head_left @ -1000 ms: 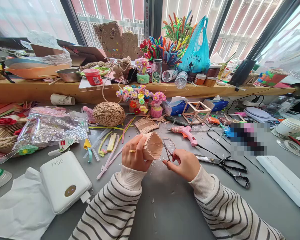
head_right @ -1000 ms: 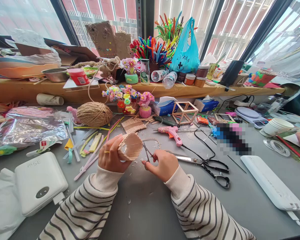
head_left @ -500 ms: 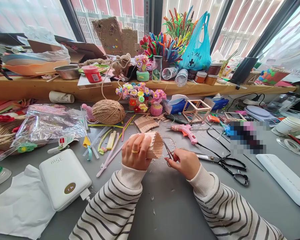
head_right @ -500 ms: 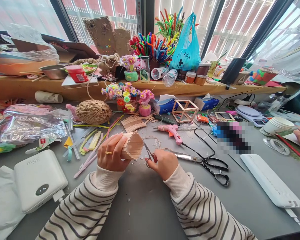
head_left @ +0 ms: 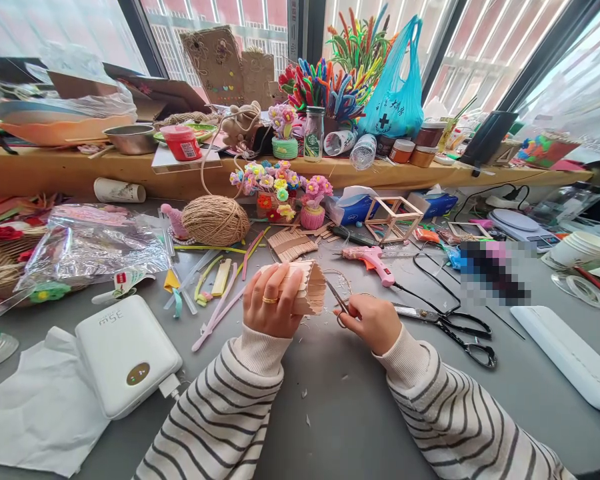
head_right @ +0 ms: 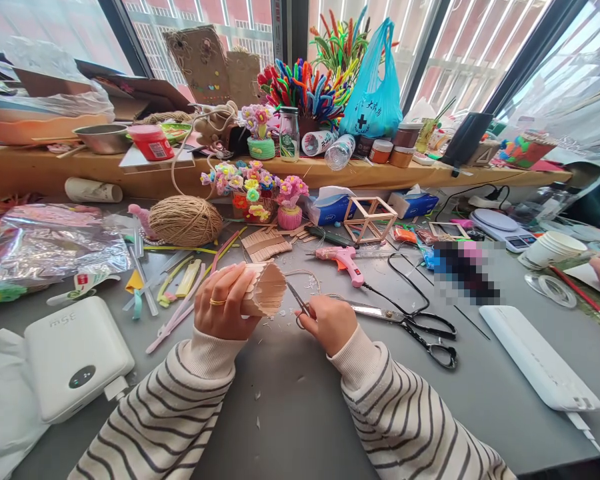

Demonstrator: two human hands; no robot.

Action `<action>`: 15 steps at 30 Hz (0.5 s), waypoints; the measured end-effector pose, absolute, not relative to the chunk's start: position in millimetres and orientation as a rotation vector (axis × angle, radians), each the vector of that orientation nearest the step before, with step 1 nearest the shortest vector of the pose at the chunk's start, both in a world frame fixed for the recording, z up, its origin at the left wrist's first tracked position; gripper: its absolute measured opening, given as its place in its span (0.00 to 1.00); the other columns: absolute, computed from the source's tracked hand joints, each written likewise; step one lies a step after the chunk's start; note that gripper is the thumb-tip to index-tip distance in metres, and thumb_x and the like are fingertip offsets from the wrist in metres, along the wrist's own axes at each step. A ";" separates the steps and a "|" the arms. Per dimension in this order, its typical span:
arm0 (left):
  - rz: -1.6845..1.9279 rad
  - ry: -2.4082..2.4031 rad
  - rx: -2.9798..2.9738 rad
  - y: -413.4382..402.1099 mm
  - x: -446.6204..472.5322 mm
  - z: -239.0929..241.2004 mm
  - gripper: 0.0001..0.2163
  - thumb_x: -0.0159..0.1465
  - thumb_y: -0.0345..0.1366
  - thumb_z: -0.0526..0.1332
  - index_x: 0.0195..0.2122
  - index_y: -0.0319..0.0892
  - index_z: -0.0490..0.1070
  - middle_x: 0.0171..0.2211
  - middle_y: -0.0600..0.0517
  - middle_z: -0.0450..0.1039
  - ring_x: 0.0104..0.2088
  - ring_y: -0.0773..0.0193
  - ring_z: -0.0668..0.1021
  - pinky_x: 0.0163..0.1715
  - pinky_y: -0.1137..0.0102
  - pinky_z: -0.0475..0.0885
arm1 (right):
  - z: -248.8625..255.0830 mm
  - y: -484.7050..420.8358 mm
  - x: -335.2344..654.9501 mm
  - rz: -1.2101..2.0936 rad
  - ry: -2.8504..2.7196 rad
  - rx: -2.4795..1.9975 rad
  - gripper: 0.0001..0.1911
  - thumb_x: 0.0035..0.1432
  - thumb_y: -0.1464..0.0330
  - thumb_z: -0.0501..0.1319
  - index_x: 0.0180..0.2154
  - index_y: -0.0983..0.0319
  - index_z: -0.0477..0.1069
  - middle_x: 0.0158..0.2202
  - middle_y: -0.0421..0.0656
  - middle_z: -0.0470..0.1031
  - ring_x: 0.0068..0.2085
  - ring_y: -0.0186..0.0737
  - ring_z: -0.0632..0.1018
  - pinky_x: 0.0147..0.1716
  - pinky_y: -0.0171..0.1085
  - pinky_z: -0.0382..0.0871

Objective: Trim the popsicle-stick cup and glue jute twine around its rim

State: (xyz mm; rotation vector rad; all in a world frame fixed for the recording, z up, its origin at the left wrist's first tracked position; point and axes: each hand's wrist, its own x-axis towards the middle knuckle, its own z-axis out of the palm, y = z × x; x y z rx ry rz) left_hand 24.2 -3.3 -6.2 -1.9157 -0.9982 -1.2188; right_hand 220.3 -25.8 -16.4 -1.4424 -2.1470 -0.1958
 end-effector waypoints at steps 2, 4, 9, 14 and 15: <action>-1.231 -1.008 -1.921 -3.6 23.7 -5.6 0.26 0.47 0.37 0.65 0.47 0.36 0.63 0.40 0.40 0.72 0.42 0.51 0.74 0.45 0.57 0.68 | -15.5 -25.5 220.5 -0.201 -2.142 -1.417 0.19 0.55 0.62 0.52 0.16 0.62 0.60 0.14 0.37 0.64 0.18 0.28 0.64 0.20 0.30 0.50; -1.242 -1.019 -1.930 -3.7 22.8 -5.1 0.27 0.46 0.38 0.65 0.47 0.36 0.63 0.39 0.40 0.72 0.42 0.51 0.74 0.44 0.58 0.68 | -13.7 -25.2 221.6 -0.192 -2.147 -1.389 0.19 0.56 0.62 0.52 0.16 0.62 0.59 0.14 0.37 0.64 0.18 0.28 0.63 0.20 0.30 0.50; -1.272 -1.066 -1.989 -3.0 21.1 -3.9 0.28 0.47 0.41 0.64 0.48 0.36 0.61 0.39 0.40 0.72 0.41 0.52 0.75 0.43 0.59 0.68 | -8.0 -24.8 226.4 -0.130 -2.171 -1.310 0.19 0.56 0.64 0.52 0.16 0.61 0.57 0.14 0.36 0.62 0.17 0.27 0.60 0.19 0.29 0.50; -1.287 -1.123 -1.995 -2.6 22.0 -3.5 0.29 0.47 0.45 0.63 0.48 0.36 0.60 0.39 0.40 0.72 0.39 0.53 0.75 0.41 0.61 0.68 | -6.4 -25.7 226.2 -0.044 -2.150 -1.310 0.17 0.53 0.64 0.54 0.15 0.62 0.57 0.13 0.35 0.60 0.17 0.27 0.59 0.18 0.28 0.50; -1.269 -1.120 -1.986 -2.7 22.4 -3.7 0.28 0.48 0.45 0.63 0.48 0.36 0.61 0.39 0.40 0.72 0.39 0.53 0.75 0.41 0.61 0.67 | -6.4 -26.2 225.6 -0.027 -2.150 -1.326 0.17 0.52 0.64 0.55 0.15 0.62 0.57 0.13 0.35 0.60 0.17 0.27 0.59 0.19 0.28 0.50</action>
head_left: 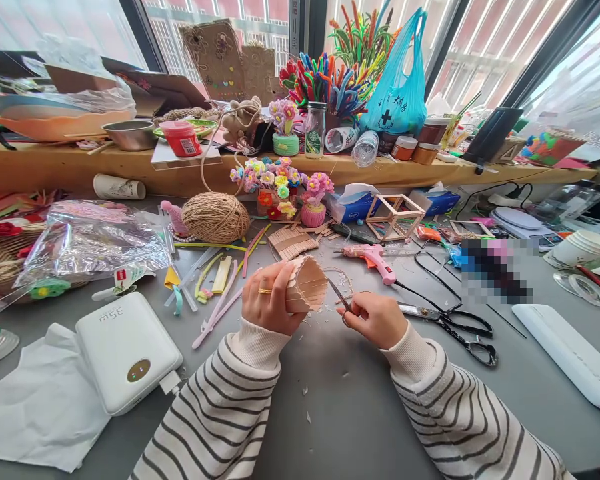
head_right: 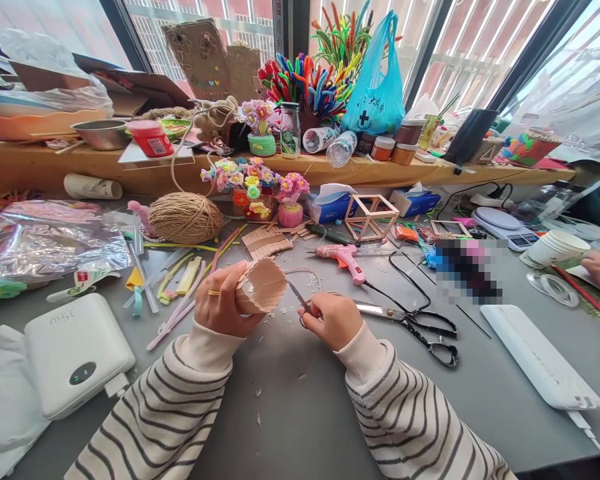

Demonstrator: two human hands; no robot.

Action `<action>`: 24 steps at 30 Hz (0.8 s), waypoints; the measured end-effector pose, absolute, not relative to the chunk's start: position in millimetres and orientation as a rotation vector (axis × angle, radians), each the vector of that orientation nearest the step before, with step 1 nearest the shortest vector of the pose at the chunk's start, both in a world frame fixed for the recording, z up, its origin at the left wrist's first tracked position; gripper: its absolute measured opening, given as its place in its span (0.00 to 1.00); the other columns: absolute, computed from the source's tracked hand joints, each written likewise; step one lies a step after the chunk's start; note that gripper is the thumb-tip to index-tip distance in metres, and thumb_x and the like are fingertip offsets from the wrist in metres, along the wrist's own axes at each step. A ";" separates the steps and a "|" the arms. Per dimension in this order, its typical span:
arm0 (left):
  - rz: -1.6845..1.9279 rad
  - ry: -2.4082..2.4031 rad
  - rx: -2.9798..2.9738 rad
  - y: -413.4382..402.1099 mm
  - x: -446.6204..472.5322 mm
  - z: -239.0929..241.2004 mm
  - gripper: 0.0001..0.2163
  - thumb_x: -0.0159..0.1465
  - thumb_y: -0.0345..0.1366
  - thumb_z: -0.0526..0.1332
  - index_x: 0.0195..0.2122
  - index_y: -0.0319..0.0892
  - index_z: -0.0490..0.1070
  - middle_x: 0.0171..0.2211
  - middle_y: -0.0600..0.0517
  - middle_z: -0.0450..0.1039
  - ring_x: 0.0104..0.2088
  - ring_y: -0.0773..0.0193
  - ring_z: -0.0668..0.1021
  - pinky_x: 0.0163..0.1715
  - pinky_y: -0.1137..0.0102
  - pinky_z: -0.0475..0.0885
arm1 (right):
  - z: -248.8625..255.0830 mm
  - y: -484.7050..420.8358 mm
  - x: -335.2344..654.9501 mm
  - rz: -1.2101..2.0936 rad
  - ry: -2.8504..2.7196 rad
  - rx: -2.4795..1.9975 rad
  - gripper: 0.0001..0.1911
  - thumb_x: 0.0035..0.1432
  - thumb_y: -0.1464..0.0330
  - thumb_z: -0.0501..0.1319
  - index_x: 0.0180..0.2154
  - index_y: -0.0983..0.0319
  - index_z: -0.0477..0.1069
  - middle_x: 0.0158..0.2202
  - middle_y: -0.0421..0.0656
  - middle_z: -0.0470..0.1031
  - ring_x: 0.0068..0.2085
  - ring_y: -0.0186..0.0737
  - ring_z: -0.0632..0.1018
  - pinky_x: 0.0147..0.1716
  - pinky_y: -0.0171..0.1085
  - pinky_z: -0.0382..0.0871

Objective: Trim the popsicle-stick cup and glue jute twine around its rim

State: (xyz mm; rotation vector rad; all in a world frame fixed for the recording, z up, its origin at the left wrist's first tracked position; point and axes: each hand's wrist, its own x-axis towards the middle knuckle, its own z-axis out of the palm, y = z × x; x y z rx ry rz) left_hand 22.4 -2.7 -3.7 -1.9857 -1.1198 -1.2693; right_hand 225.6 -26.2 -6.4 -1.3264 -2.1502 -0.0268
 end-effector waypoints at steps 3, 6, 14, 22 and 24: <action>-1.232 -1.072 -1.963 -3.4 24.0 -4.5 0.26 0.49 0.42 0.62 0.47 0.37 0.62 0.39 0.41 0.73 0.40 0.53 0.75 0.43 0.60 0.67 | -6.5 -27.8 224.5 0.006 -2.170 -1.378 0.17 0.49 0.61 0.58 0.16 0.62 0.58 0.14 0.35 0.61 0.17 0.27 0.60 0.19 0.29 0.51; -1.220 -1.010 -1.951 -4.2 25.3 -5.0 0.23 0.50 0.38 0.62 0.47 0.38 0.63 0.39 0.42 0.73 0.41 0.53 0.75 0.45 0.59 0.66 | -6.8 -28.4 224.4 -0.014 -2.186 -1.407 0.18 0.48 0.59 0.58 0.16 0.61 0.58 0.14 0.35 0.62 0.18 0.27 0.61 0.20 0.30 0.51; -1.231 -0.995 -1.949 -5.6 26.1 -3.7 0.25 0.48 0.37 0.64 0.47 0.37 0.63 0.39 0.40 0.73 0.41 0.51 0.75 0.44 0.57 0.68 | -10.3 -27.6 223.3 -0.135 -2.156 -1.320 0.20 0.53 0.60 0.54 0.15 0.61 0.57 0.13 0.36 0.62 0.16 0.27 0.60 0.18 0.30 0.50; -1.275 -1.040 -1.932 -5.4 25.0 -3.4 0.27 0.48 0.41 0.64 0.48 0.37 0.62 0.39 0.41 0.73 0.41 0.52 0.75 0.45 0.58 0.67 | -9.4 -27.2 223.2 -0.323 -2.157 -1.192 0.21 0.59 0.63 0.50 0.16 0.61 0.59 0.13 0.36 0.62 0.17 0.28 0.63 0.19 0.30 0.52; -1.312 -1.066 -1.945 -5.4 24.0 -2.8 0.28 0.47 0.42 0.65 0.48 0.38 0.61 0.40 0.40 0.72 0.41 0.52 0.74 0.44 0.59 0.68 | -7.4 -27.8 222.8 -0.366 -2.156 -1.163 0.20 0.59 0.64 0.50 0.16 0.61 0.59 0.14 0.37 0.63 0.17 0.28 0.64 0.20 0.30 0.52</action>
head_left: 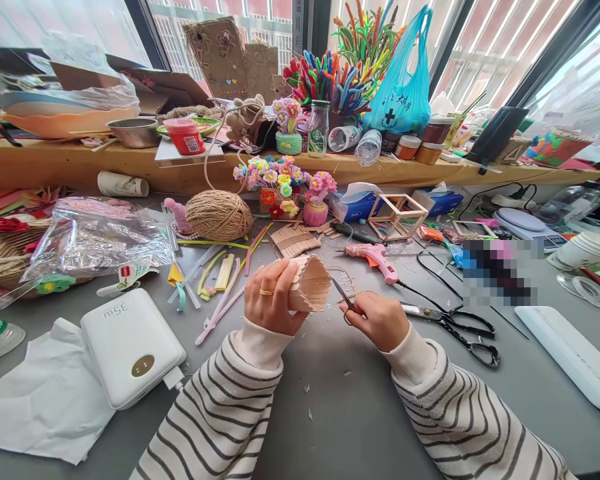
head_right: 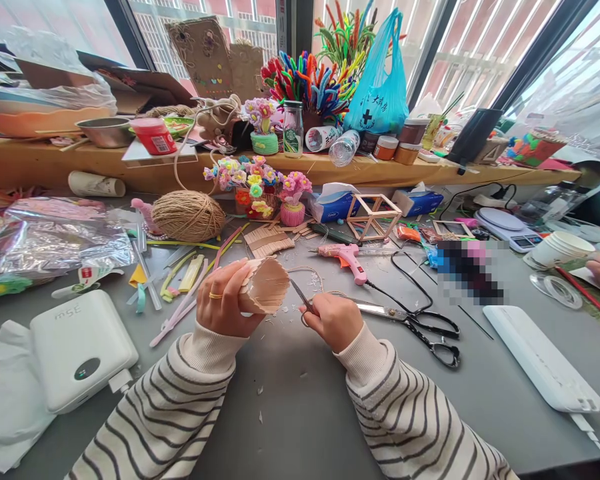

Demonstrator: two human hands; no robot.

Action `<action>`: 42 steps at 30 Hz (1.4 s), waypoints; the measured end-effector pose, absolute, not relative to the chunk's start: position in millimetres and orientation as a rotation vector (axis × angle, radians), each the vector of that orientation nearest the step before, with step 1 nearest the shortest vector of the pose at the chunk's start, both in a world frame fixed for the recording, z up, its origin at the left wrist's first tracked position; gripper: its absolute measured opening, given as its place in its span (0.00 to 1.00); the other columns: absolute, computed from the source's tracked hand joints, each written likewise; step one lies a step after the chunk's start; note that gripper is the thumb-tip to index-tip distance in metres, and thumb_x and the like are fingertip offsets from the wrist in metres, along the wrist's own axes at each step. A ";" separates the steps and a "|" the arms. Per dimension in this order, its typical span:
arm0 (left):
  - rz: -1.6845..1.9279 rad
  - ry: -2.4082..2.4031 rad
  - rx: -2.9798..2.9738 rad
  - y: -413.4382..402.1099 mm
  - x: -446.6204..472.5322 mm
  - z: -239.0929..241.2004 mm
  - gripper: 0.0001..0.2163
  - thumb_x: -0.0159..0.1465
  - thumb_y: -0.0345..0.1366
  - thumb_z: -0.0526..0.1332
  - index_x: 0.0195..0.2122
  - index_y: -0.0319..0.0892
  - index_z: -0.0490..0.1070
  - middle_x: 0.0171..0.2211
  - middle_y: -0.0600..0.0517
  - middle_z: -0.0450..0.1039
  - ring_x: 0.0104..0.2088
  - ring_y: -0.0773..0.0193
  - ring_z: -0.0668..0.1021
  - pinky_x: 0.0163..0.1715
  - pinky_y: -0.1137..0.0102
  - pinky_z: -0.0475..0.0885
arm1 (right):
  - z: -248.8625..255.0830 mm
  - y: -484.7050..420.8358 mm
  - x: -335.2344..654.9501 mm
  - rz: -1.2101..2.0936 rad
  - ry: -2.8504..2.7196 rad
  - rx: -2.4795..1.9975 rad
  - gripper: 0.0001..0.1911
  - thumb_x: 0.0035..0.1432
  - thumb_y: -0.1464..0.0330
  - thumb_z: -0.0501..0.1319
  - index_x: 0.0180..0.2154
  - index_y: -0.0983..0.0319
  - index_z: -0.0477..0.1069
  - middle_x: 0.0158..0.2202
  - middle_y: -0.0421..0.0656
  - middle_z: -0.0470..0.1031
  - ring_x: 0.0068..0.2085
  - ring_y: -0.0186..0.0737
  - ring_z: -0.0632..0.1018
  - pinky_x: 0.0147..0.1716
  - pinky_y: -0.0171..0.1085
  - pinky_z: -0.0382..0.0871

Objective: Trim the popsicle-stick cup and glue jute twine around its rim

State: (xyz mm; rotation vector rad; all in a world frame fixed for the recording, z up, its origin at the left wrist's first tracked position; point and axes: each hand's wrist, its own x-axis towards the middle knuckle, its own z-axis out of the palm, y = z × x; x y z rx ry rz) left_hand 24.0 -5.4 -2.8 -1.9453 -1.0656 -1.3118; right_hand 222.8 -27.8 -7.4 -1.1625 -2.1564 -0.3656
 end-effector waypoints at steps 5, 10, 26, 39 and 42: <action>-1.438 -1.084 -2.007 -5.5 21.9 -1.8 0.32 0.46 0.42 0.66 0.50 0.36 0.58 0.41 0.38 0.70 0.42 0.51 0.74 0.41 0.60 0.70 | -1.7 -31.4 220.6 -0.404 -2.155 -1.140 0.17 0.56 0.66 0.54 0.17 0.61 0.60 0.14 0.37 0.64 0.18 0.29 0.64 0.21 0.31 0.53; -1.372 -0.982 -1.972 -4.9 22.4 -3.2 0.28 0.49 0.39 0.64 0.50 0.38 0.60 0.41 0.39 0.70 0.44 0.51 0.73 0.44 0.58 0.69 | -1.5 -33.0 221.3 -0.287 -2.184 -1.192 0.17 0.53 0.62 0.56 0.16 0.61 0.60 0.15 0.37 0.65 0.18 0.29 0.65 0.20 0.31 0.53; -1.391 -0.992 -1.936 -5.8 24.8 -0.2 0.28 0.47 0.39 0.65 0.49 0.37 0.61 0.41 0.39 0.71 0.43 0.50 0.73 0.43 0.58 0.69 | -4.4 -32.3 219.3 -0.426 -2.186 -1.131 0.19 0.59 0.64 0.51 0.17 0.61 0.61 0.15 0.37 0.63 0.18 0.29 0.63 0.21 0.31 0.54; -1.372 -0.989 -1.971 -6.3 25.0 0.1 0.28 0.47 0.41 0.64 0.48 0.37 0.60 0.41 0.39 0.71 0.42 0.50 0.74 0.42 0.58 0.70 | -2.1 -32.5 222.3 -0.403 -2.173 -1.155 0.20 0.53 0.61 0.57 0.15 0.61 0.61 0.14 0.37 0.64 0.17 0.28 0.64 0.20 0.31 0.53; -1.358 -0.969 -1.963 -6.2 25.8 0.1 0.29 0.46 0.40 0.66 0.48 0.35 0.61 0.40 0.38 0.71 0.42 0.49 0.74 0.42 0.58 0.70 | -2.9 -33.6 220.4 -0.422 -2.141 -1.203 0.20 0.53 0.60 0.57 0.14 0.61 0.60 0.13 0.37 0.64 0.17 0.28 0.64 0.20 0.31 0.53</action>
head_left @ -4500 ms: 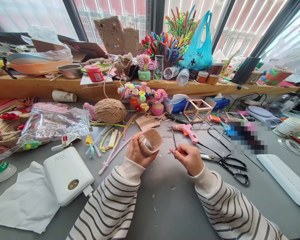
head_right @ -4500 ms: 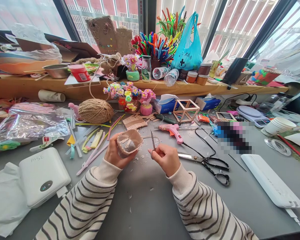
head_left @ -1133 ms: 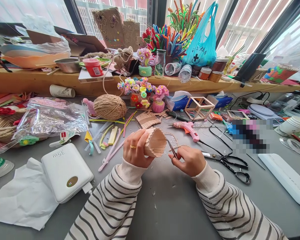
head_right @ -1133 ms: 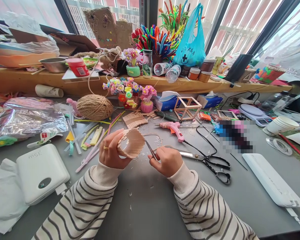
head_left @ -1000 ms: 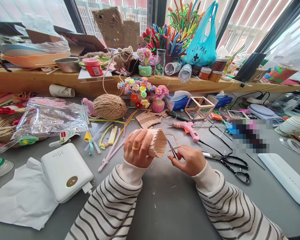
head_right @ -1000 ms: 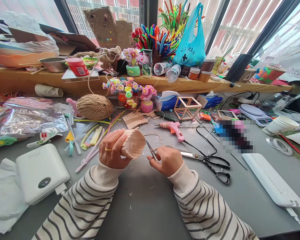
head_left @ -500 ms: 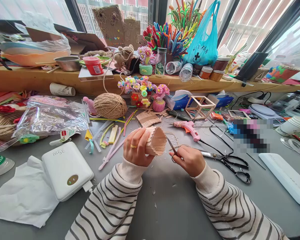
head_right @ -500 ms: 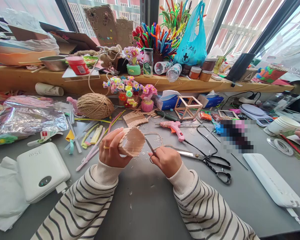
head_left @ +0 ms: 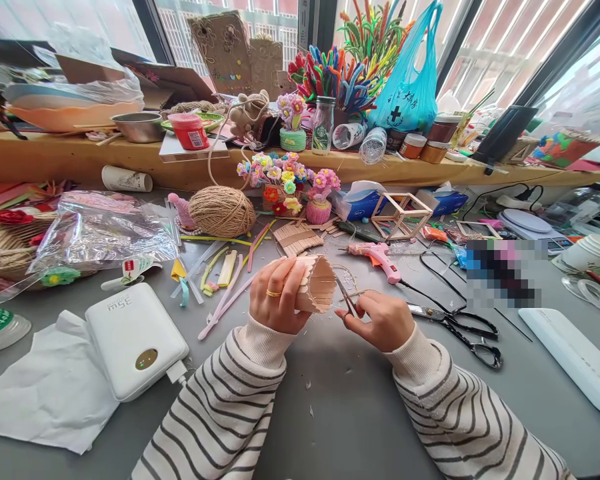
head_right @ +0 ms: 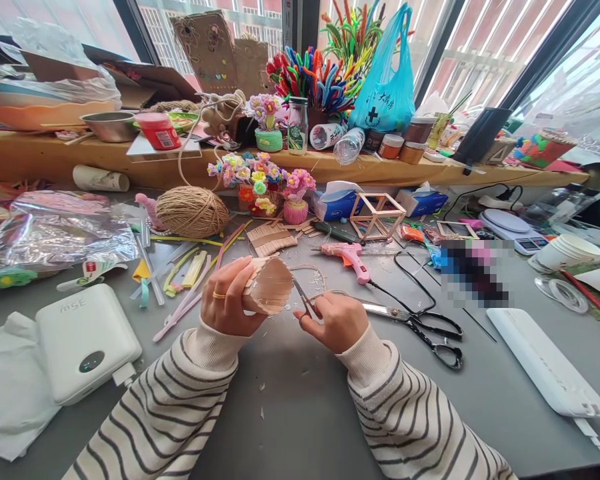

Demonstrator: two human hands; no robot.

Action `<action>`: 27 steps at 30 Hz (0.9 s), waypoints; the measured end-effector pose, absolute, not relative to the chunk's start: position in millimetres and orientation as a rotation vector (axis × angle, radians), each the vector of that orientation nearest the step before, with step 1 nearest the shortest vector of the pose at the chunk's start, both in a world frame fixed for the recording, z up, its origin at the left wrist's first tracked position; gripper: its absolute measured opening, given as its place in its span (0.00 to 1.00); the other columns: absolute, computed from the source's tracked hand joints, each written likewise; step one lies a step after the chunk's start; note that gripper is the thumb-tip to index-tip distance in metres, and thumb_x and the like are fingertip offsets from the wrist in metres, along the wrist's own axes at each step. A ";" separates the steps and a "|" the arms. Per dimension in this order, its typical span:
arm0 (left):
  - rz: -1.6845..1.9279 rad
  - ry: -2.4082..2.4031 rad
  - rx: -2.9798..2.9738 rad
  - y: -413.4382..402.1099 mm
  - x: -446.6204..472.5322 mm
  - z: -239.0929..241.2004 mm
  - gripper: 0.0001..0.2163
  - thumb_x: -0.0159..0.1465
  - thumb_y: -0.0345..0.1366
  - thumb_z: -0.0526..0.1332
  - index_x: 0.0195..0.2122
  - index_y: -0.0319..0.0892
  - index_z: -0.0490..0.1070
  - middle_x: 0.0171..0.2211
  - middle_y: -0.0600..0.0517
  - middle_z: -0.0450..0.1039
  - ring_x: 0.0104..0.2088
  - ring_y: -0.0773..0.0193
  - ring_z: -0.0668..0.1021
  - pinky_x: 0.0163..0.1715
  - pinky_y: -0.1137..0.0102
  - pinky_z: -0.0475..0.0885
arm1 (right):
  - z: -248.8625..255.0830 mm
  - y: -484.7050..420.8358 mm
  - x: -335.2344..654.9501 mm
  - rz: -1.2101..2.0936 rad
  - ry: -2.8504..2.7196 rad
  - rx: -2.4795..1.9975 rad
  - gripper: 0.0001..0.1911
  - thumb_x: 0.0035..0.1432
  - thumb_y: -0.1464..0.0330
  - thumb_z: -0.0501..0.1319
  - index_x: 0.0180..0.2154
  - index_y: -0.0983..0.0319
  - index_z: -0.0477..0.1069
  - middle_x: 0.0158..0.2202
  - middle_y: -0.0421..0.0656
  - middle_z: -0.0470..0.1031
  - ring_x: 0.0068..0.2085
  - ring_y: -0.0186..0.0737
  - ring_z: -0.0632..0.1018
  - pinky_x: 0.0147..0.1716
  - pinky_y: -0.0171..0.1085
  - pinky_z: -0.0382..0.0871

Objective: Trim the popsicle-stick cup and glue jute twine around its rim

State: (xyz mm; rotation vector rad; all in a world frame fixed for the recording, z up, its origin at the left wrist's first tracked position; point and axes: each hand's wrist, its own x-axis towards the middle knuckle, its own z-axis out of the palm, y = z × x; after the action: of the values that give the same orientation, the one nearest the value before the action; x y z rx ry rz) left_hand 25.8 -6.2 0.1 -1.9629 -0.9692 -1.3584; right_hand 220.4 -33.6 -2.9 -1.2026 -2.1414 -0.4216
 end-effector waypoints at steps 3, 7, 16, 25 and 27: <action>-1.334 -0.972 -1.953 -6.5 26.6 -0.1 0.28 0.47 0.41 0.65 0.48 0.36 0.61 0.39 0.39 0.72 0.42 0.50 0.74 0.42 0.58 0.70 | -4.4 -34.6 218.3 -0.442 -2.125 -1.236 0.19 0.53 0.61 0.56 0.15 0.61 0.61 0.13 0.37 0.64 0.17 0.28 0.64 0.19 0.32 0.52; -1.321 -1.004 -1.955 -6.9 27.0 -0.8 0.26 0.50 0.43 0.62 0.49 0.39 0.60 0.40 0.41 0.71 0.42 0.52 0.74 0.43 0.61 0.69 | -5.6 -34.9 216.6 -0.489 -2.139 -1.207 0.19 0.55 0.63 0.55 0.16 0.62 0.61 0.13 0.37 0.63 0.17 0.29 0.63 0.20 0.32 0.51; -1.383 -1.010 -1.988 -6.8 26.6 -1.5 0.30 0.46 0.43 0.66 0.49 0.37 0.60 0.40 0.39 0.71 0.41 0.50 0.75 0.41 0.59 0.70 | -3.2 -34.8 216.1 -0.568 -2.148 -1.155 0.20 0.59 0.65 0.53 0.16 0.62 0.61 0.13 0.38 0.63 0.17 0.29 0.63 0.21 0.33 0.51; -1.396 -1.056 -2.059 -9.7 27.2 -1.4 0.35 0.46 0.46 0.65 0.51 0.35 0.56 0.41 0.38 0.70 0.42 0.51 0.74 0.40 0.61 0.70 | 2.8 -34.4 218.9 -0.387 -2.102 -1.240 0.18 0.55 0.65 0.55 0.16 0.61 0.60 0.14 0.37 0.64 0.18 0.28 0.64 0.21 0.31 0.54; -1.399 -1.066 -2.046 -9.4 27.1 -1.3 0.34 0.47 0.46 0.65 0.52 0.36 0.56 0.41 0.38 0.70 0.41 0.51 0.74 0.40 0.61 0.70 | 3.7 -34.9 219.5 -0.358 -2.107 -1.268 0.19 0.53 0.61 0.56 0.15 0.61 0.60 0.14 0.37 0.63 0.17 0.28 0.63 0.20 0.31 0.53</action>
State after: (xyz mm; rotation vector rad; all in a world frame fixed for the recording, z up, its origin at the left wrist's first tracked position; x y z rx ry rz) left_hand 27.1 -9.4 -1.3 -2.0461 -1.0665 -1.3990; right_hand 219.5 -34.9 3.7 -1.2679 -2.1070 -0.3581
